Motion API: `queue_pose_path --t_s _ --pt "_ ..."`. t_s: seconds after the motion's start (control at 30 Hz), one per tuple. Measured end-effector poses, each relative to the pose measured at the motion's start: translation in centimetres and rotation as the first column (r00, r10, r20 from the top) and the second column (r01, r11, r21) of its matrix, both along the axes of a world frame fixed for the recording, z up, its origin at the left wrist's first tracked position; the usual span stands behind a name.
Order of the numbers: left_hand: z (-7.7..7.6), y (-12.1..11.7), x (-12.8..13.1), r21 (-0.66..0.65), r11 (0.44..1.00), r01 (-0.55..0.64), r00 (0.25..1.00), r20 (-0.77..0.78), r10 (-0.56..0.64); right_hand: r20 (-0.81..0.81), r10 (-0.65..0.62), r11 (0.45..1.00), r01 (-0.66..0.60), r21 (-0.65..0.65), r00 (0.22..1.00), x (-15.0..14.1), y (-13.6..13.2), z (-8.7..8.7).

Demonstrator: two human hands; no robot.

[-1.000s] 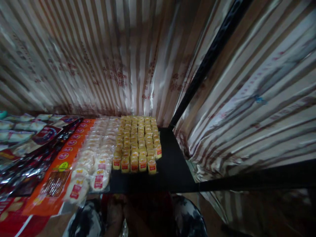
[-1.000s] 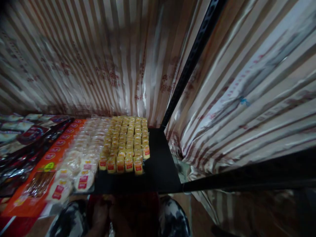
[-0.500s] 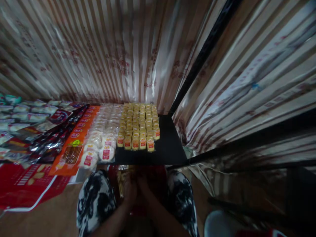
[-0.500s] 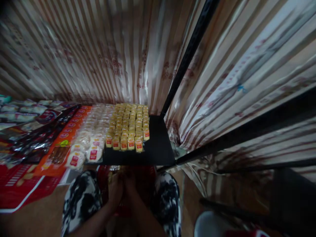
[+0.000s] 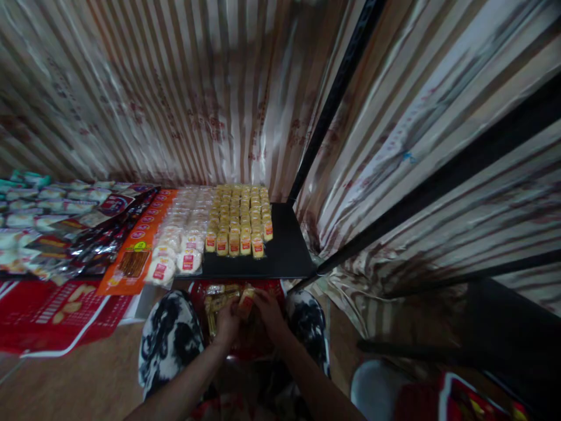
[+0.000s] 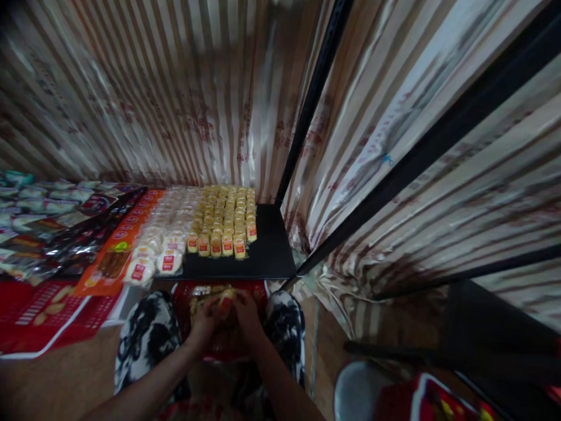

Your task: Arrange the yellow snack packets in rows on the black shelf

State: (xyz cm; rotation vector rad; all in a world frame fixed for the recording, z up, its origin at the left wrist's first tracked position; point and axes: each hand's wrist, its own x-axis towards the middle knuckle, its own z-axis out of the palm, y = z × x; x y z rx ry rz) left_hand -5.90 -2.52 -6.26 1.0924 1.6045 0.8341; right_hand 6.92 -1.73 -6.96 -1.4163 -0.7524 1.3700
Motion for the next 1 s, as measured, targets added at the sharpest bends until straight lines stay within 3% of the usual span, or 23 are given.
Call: queue_pose_path --t_s 0.07,0.17,0.27,0.33,0.43,0.5,0.6,0.7,0.77,0.87,1.0 --pt "0.5 0.1 0.4 0.04 0.999 0.028 1.0 0.008 -0.029 0.006 -0.007 1.0 0.007 0.027 1.0 0.4 -0.1 0.7" --pt "1.7 0.6 0.4 0.08 0.99 0.117 0.989 -0.1 -0.109 0.018 0.016 0.997 -0.017 0.073 1.0 1.0 0.1 1.4" --pt "3.7 1.3 0.1 0.128 0.96 0.247 0.946 -0.247 -0.21 0.197 0.003 0.991 -0.029 0.128 0.98 1.9 0.2 2.3" --pt "5.4 1.8 -0.2 0.15 0.923 0.355 0.892 -0.351 -0.286 0.453 -0.043 0.97 -0.071 0.231 0.89 2.6 0.1 3.4" --pt "8.2 2.5 -0.4 0.166 0.822 0.545 0.776 -0.471 -0.419 0.759 -0.08 0.873 -0.323 0.366 0.646 3.6 -0.3 5.4" --pt "9.7 3.0 -0.4 0.159 0.735 0.659 0.683 -0.537 -0.496 0.849 -0.061 0.808 -0.473 0.35 0.524 3.9 -0.6 6.6" --pt "11.5 3.9 0.0 0.154 0.62 0.77 0.562 -0.624 -0.543 0.896 -0.012 0.787 -0.548 0.282 0.444 4.1 -0.6 7.5" --pt "12.6 4.9 0.8 0.159 0.546 0.822 0.494 -0.677 -0.546 0.876 0.046 0.808 -0.533 0.251 0.481 4.4 0.0 7.8" --pt "13.0 5.5 1.6 0.185 0.539 0.822 0.506 -0.671 -0.541 0.828 0.054 0.849 -0.463 0.256 0.558 4.8 0.5 7.8" --pt "13.2 6.1 3.0 0.301 0.581 0.757 0.618 -0.619 -0.484 0.72 0.039 0.9 -0.338 0.276 0.693 5.6 1.6 7.8" --pt "12.6 5.9 4.9 0.459 0.661 0.594 0.769 -0.566 -0.297 0.479 -0.023 0.95 -0.131 0.285 0.878 6.8 3.5 7.1"
